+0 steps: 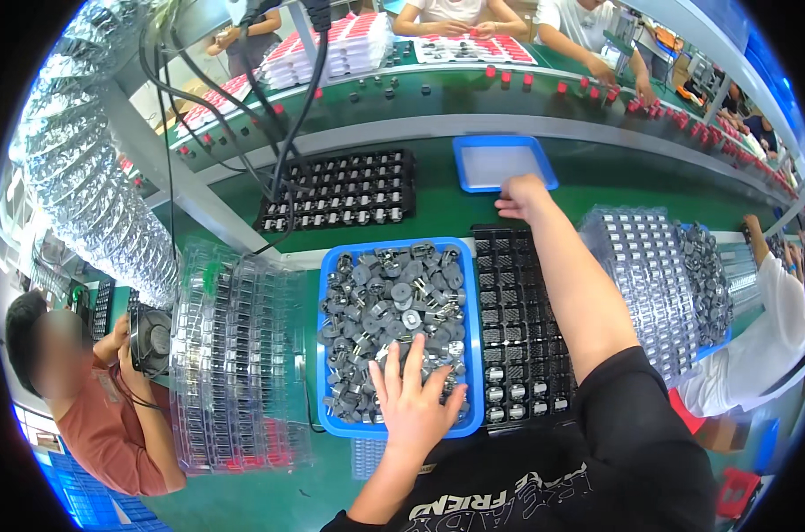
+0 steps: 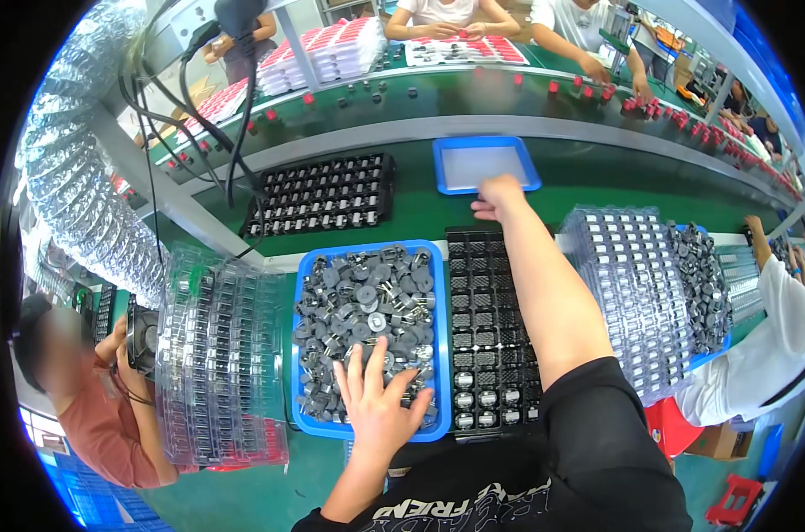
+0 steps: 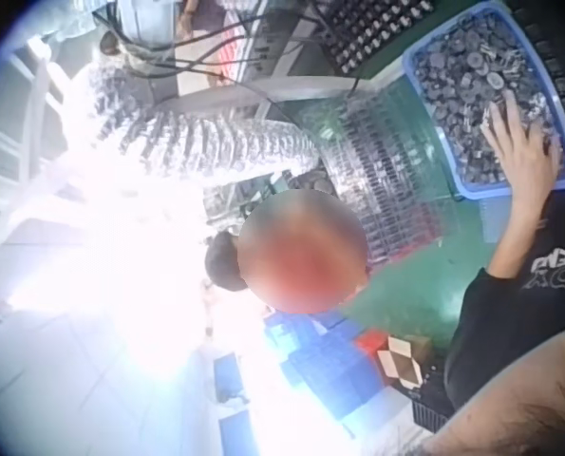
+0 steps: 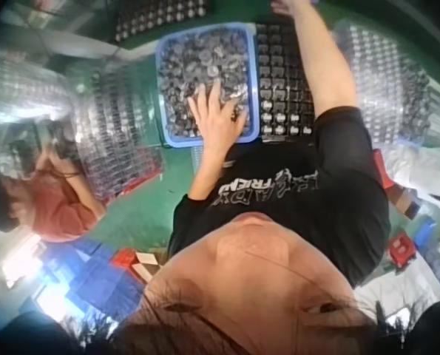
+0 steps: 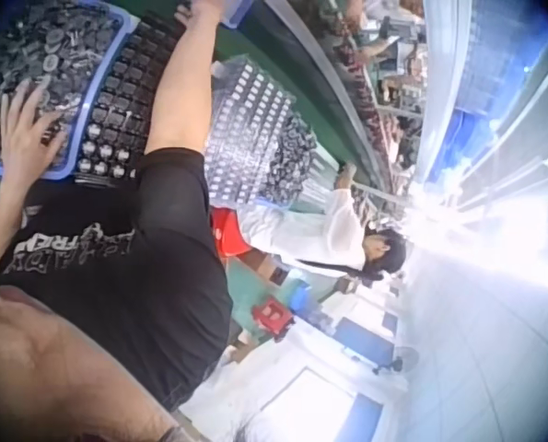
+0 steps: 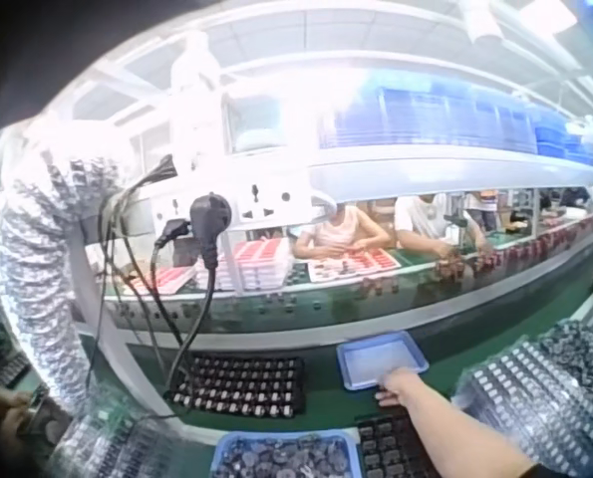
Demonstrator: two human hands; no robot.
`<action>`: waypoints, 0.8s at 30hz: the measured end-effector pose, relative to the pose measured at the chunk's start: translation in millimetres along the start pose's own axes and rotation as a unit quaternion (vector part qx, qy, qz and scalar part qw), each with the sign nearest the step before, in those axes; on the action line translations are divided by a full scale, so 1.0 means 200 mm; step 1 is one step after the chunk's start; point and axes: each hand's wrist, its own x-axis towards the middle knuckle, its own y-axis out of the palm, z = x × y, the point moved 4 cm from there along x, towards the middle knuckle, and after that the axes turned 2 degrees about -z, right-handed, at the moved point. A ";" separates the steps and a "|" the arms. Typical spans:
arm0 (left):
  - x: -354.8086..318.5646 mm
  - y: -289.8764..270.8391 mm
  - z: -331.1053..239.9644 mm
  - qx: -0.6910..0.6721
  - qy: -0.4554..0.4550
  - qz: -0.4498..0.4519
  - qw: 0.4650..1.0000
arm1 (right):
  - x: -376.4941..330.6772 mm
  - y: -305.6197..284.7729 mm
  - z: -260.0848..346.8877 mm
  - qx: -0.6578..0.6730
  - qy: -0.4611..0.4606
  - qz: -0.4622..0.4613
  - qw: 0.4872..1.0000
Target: Inspecting small electronic components and placing them into partitioned trays at a factory workstation.
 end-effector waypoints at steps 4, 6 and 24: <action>0.00 0.01 -0.01 0.006 0.005 -0.008 1.000 | -0.23 -0.11 0.13 -0.040 -0.058 0.057 0.996; -0.01 0.01 0.00 0.006 0.008 -0.005 1.000 | -0.45 -0.21 0.22 -0.038 -0.089 0.066 0.993; -0.08 0.00 0.08 -0.142 0.096 -0.153 0.973 | -1.12 -1.81 -0.32 -0.347 -0.336 -0.226 0.846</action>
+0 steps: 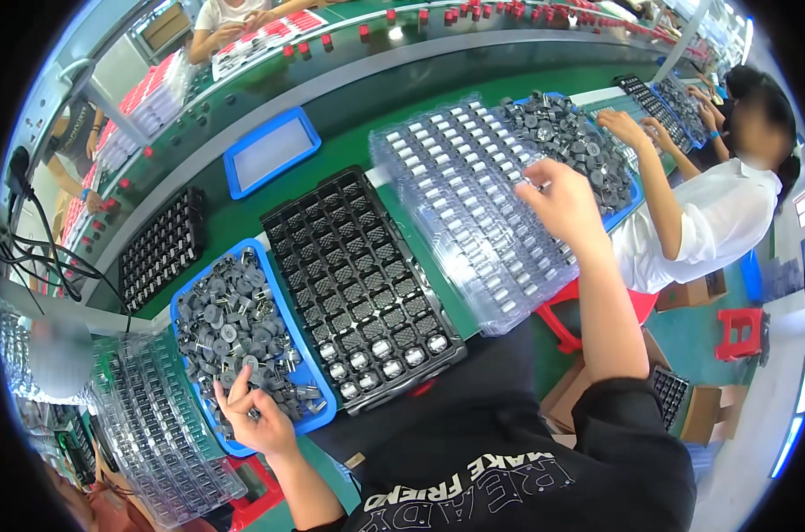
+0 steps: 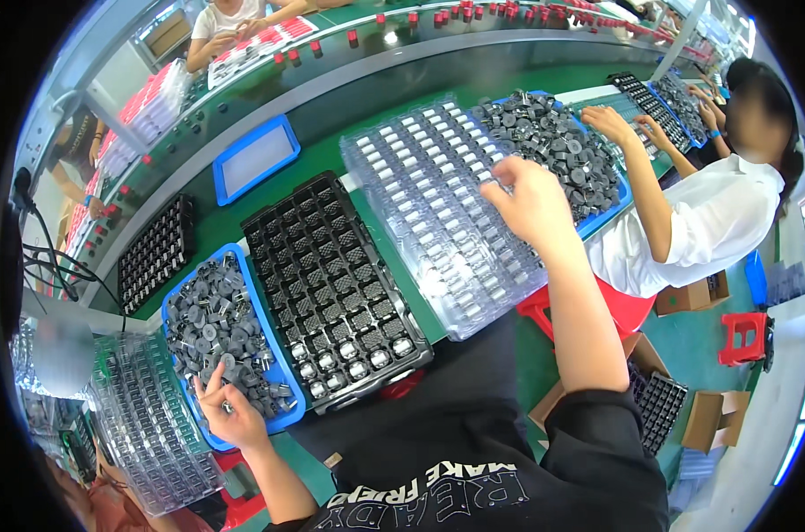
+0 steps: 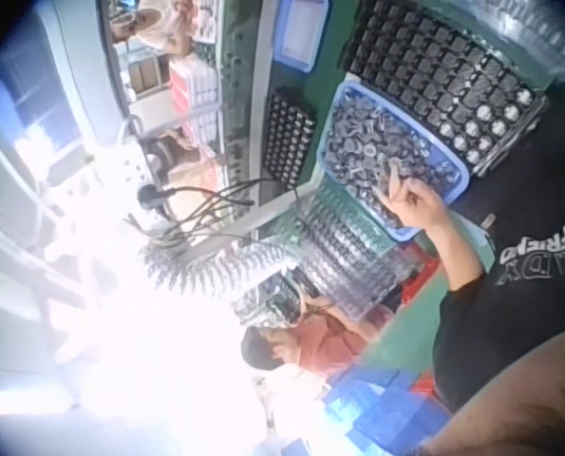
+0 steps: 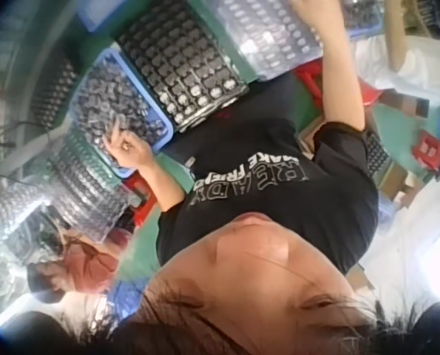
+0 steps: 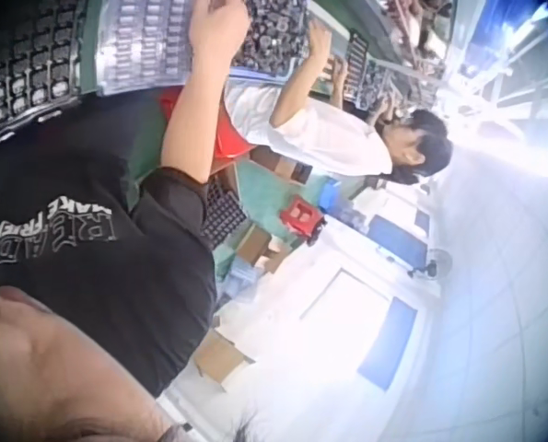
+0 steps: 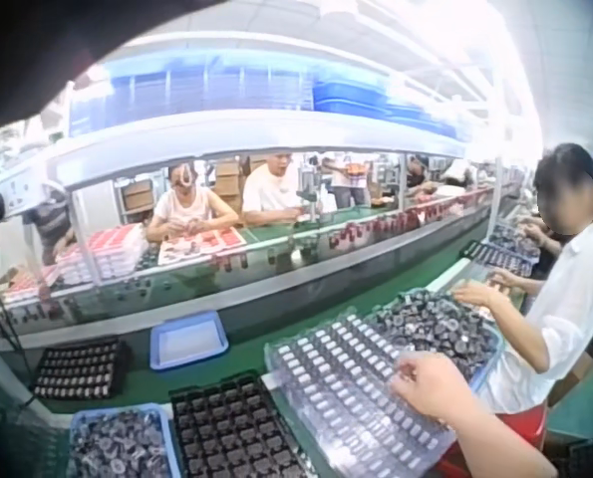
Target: Inspecting small electronic components and placing them into partitioned trays at a factory workstation.
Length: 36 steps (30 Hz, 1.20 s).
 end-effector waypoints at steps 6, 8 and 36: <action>-0.06 -0.05 -0.02 -0.230 -0.153 -0.093 0.957 | 0.12 0.07 -0.14 -0.017 0.094 0.082 0.992; -0.08 -0.07 -0.10 -0.244 -0.181 -0.079 0.949 | 0.11 0.08 -0.11 0.004 0.042 0.076 0.996; 0.03 0.21 -0.45 -0.595 -0.399 0.131 0.686 | -0.74 0.29 0.92 0.535 0.031 0.219 0.815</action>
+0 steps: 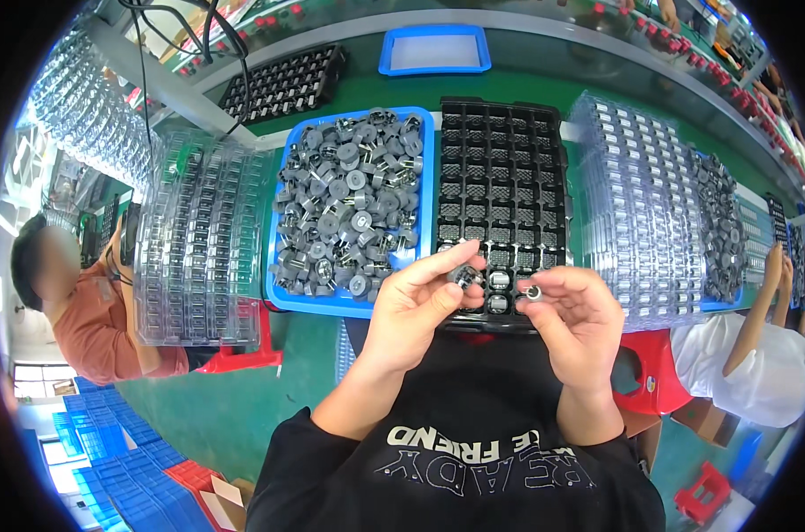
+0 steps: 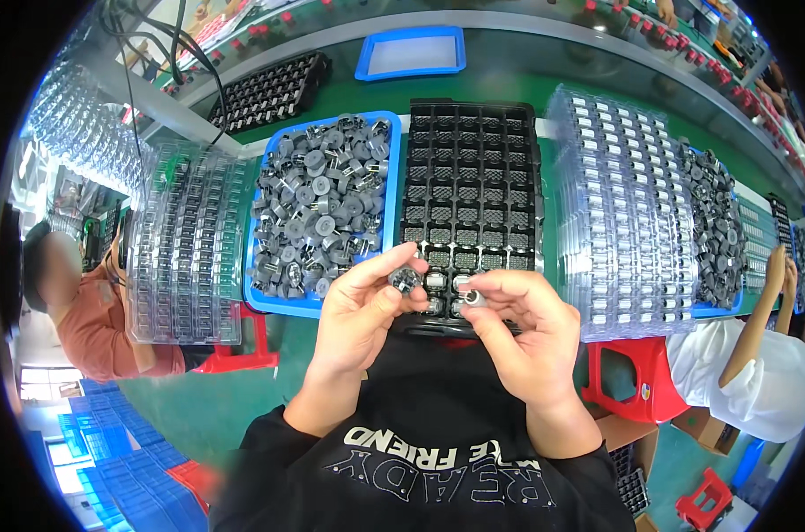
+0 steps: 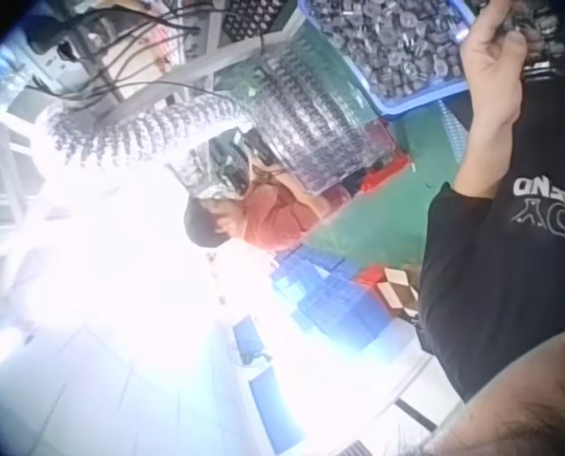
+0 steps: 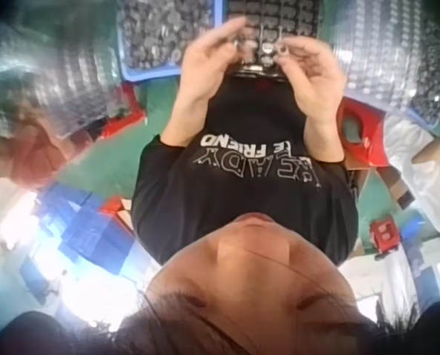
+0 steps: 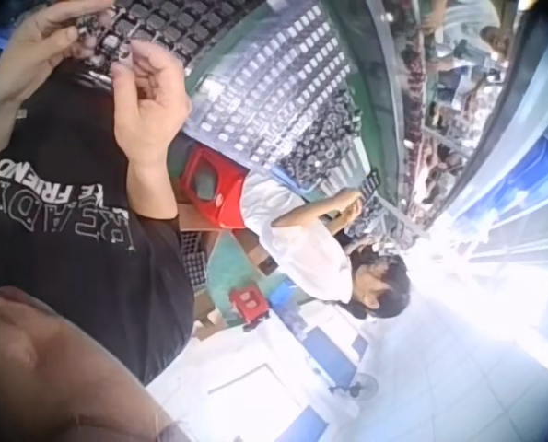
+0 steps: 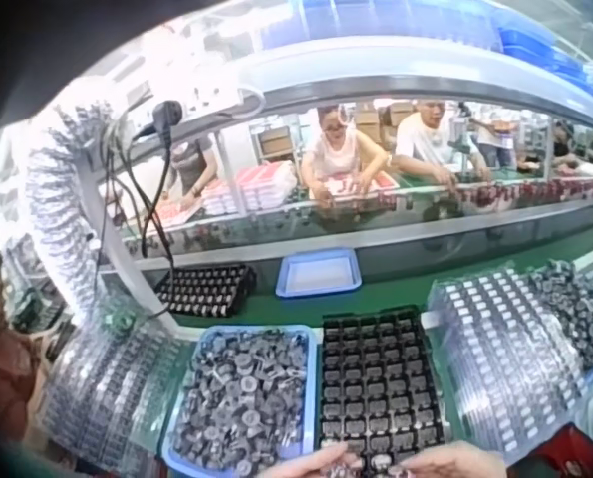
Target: Inspecting small electronic components and placing them into partitioned trays at a factory workstation.
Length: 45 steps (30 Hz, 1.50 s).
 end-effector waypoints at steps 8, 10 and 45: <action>-0.04 0.04 -0.05 -0.083 0.001 0.012 0.996 | 0.08 0.10 0.12 -0.151 -0.263 0.065 0.951; -0.04 0.05 -0.04 -0.073 -0.072 0.040 0.994 | 0.09 0.15 0.14 -0.205 -0.351 0.081 0.910; -0.06 0.01 0.00 0.015 -0.100 -0.003 0.995 | 0.05 0.26 0.08 -0.235 -0.367 0.119 0.892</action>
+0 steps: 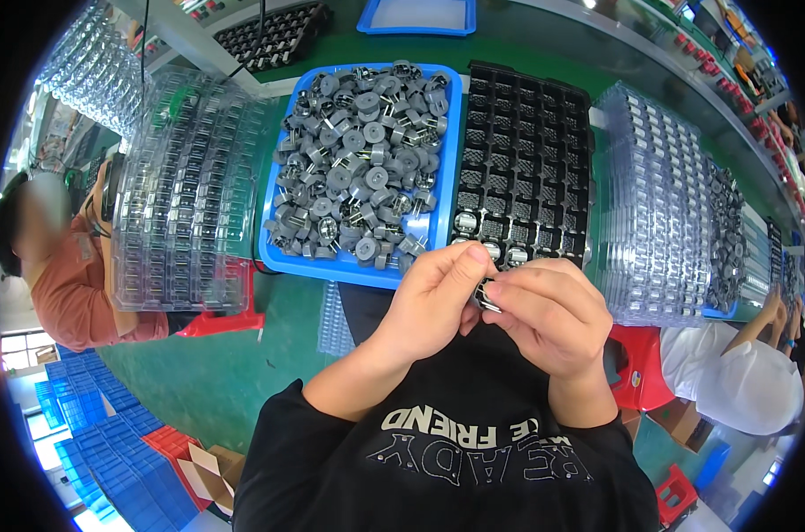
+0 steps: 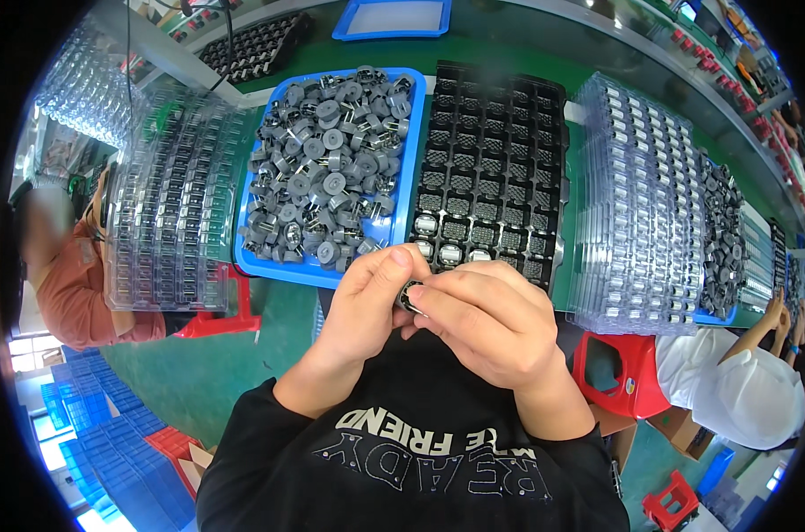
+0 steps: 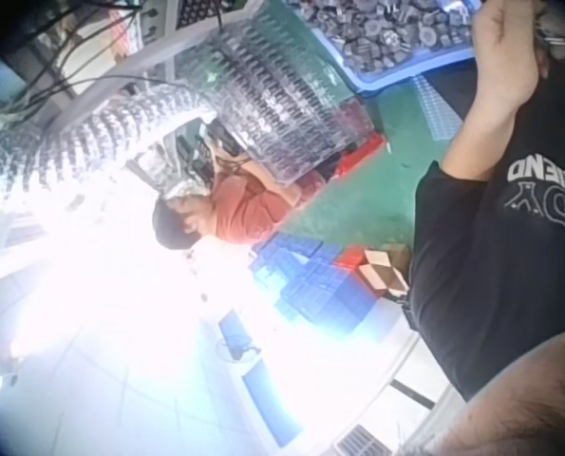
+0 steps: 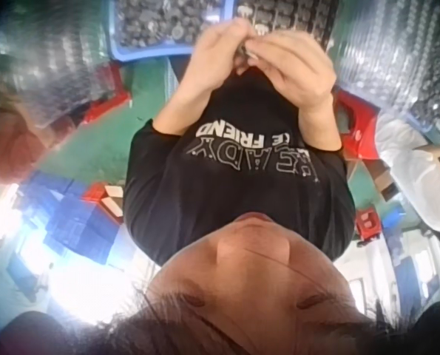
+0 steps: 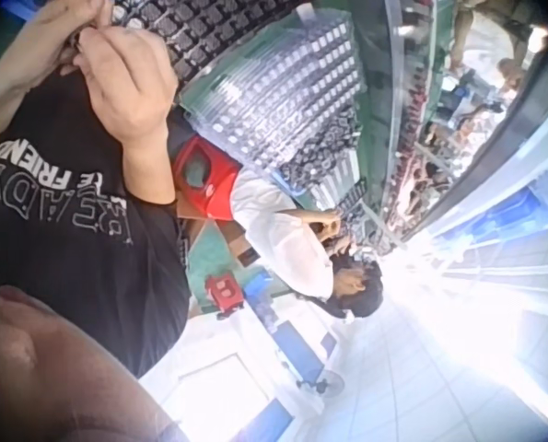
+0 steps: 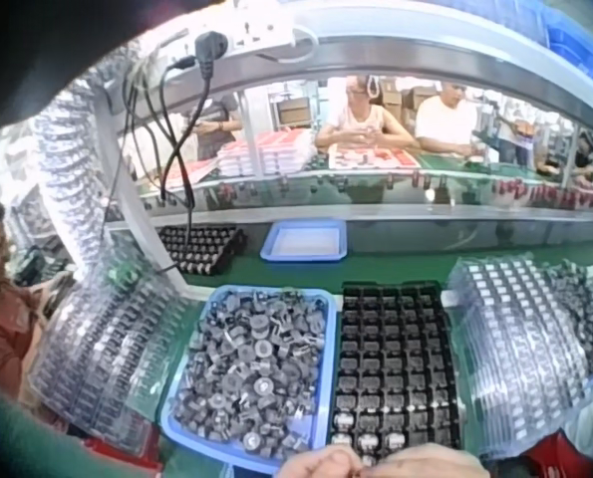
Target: Inspecting small electronic components and placing them into partitioned trays at a factory workstation.
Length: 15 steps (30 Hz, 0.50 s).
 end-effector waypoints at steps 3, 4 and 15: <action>0.01 -0.01 0.01 -0.012 -0.003 -0.009 1.000 | 0.00 0.01 0.00 -0.005 -0.005 -0.001 1.000; 0.01 -0.01 0.02 -0.008 -0.002 -0.002 1.000 | 0.00 0.01 0.00 -0.006 -0.001 0.002 1.000; -0.03 0.01 0.03 0.095 0.072 -0.041 0.992 | -0.10 0.03 -0.05 0.052 0.113 -0.026 0.992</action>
